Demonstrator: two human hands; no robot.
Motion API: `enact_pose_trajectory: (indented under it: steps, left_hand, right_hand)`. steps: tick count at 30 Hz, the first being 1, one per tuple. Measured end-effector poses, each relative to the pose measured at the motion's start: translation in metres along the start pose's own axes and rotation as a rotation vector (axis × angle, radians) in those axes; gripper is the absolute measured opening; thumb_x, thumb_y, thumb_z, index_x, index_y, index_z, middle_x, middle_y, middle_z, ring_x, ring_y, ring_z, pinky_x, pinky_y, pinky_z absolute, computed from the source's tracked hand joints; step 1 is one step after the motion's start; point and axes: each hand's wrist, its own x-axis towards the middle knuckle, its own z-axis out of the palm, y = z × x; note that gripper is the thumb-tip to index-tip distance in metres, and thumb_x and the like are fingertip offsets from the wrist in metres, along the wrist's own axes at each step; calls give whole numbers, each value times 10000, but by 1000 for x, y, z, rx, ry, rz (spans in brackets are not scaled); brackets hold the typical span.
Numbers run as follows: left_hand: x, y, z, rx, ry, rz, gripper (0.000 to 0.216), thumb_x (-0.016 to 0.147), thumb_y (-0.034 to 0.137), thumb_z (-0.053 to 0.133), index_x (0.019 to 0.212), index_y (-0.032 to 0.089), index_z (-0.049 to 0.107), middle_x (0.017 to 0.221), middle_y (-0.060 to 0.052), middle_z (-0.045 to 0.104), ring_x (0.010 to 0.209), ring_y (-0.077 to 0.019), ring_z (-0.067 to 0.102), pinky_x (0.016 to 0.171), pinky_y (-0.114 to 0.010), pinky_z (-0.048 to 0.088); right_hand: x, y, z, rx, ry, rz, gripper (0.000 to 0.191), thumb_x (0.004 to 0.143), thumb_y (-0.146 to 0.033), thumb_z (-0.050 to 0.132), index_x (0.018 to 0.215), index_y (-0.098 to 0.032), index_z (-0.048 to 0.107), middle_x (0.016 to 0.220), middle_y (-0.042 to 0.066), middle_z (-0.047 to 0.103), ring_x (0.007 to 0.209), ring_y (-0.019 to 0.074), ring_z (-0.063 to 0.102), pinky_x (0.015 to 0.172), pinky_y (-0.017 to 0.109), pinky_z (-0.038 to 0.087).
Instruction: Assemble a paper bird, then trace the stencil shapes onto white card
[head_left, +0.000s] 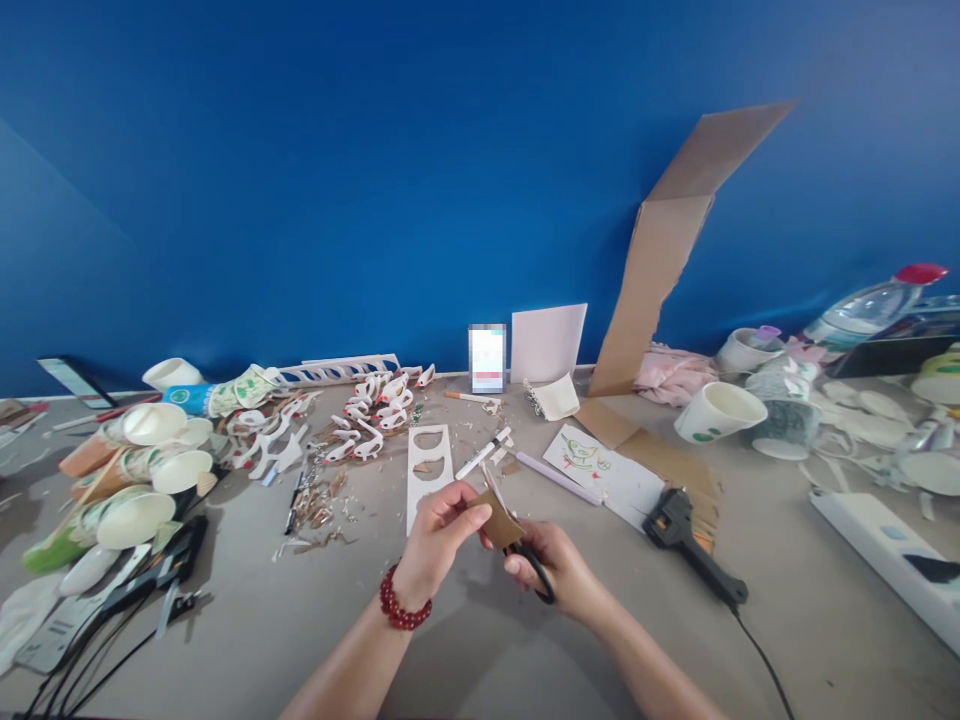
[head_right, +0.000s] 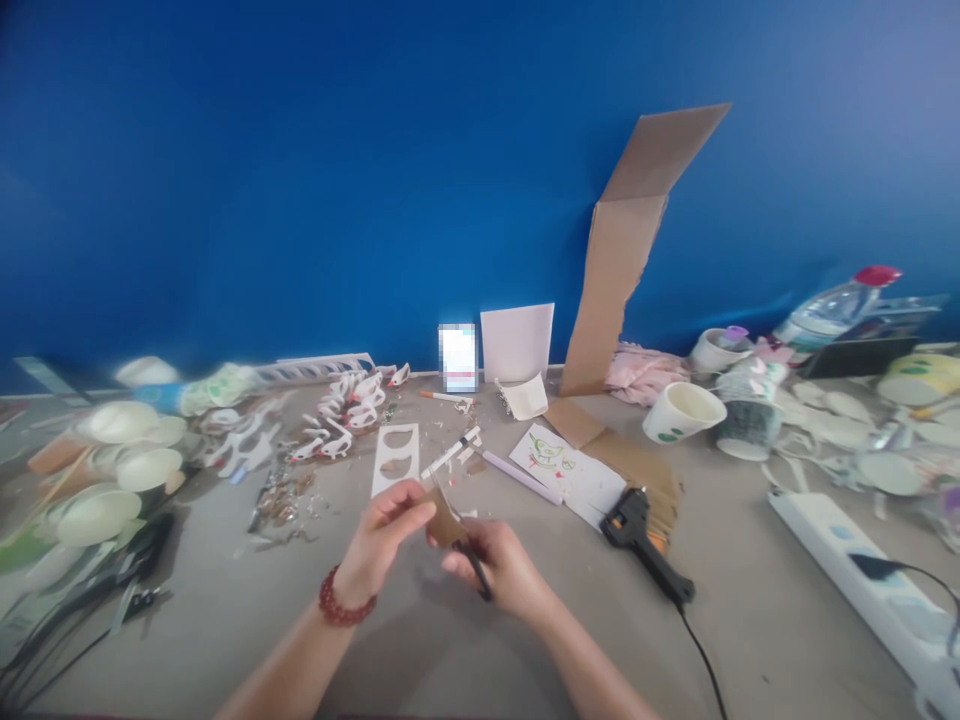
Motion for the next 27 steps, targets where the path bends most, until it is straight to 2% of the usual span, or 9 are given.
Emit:
enact_pose_trajectory:
  steps: [3, 5, 8, 10, 13, 18, 27]
  left_hand:
    - [1, -2, -1, -20, -17, 4, 238, 848, 336, 662, 706, 164, 581, 645, -2, 615, 594, -131, 564, 624, -264, 479]
    - [1, -4, -2, -19, -9, 8, 215, 850, 319, 663, 718, 166, 590, 670, 0, 614, 625, -129, 565, 649, -257, 476]
    - [3, -5, -3, -14, 31, 60, 189, 839, 279, 676, 710, 166, 596, 883, -34, 655, 837, -153, 594, 770, -246, 466]
    - [4, -5, -2, -45, 2, 90, 167, 850, 267, 659, 731, 163, 605, 1060, -66, 649, 1000, -192, 580, 862, -271, 451]
    - [3, -7, 3, -179, -66, 86, 133, 883, 268, 612, 800, 164, 603, 1169, -98, 635, 1070, -231, 583, 914, -334, 449]
    - [1, -15, 11, -373, -67, 78, 177, 886, 258, 613, 759, 181, 517, 1043, -93, 690, 1019, -236, 622, 889, -359, 462]
    - [4, -15, 13, -435, -53, 70, 207, 863, 254, 649, 744, 181, 497, 987, -87, 712, 977, -225, 648, 874, -357, 464]
  right_hand:
    - [1, -1, 0, 14, 0, -3, 630, 820, -755, 482, 953, -150, 598, 602, -41, 431, 488, 109, 433, 475, 221, 315]
    - [1, -1, 1, -9, 31, -13, 612, 819, -762, 473, 844, -159, 575, 577, -37, 435, 484, 109, 426, 471, 224, 307]
    - [2, -1, 2, -44, 84, -17, 611, 813, -779, 453, 681, -183, 474, 534, -34, 424, 467, 103, 392, 456, 228, 279]
    - [2, -1, 4, -53, 102, -17, 611, 814, -781, 447, 661, -190, 444, 524, -33, 425, 463, 100, 377, 454, 230, 268]
    - [2, 0, 5, -28, 100, -14, 593, 819, -765, 464, 687, -187, 459, 528, -33, 440, 466, 102, 385, 463, 230, 268]
    - [3, 0, 8, 52, 84, 10, 594, 804, -772, 478, 684, -190, 460, 514, -34, 444, 462, 104, 384, 465, 231, 273]
    - [2, 4, 15, 2, 150, 14, 604, 834, -766, 427, 643, -193, 445, 501, -34, 427, 460, 102, 369, 466, 233, 267]
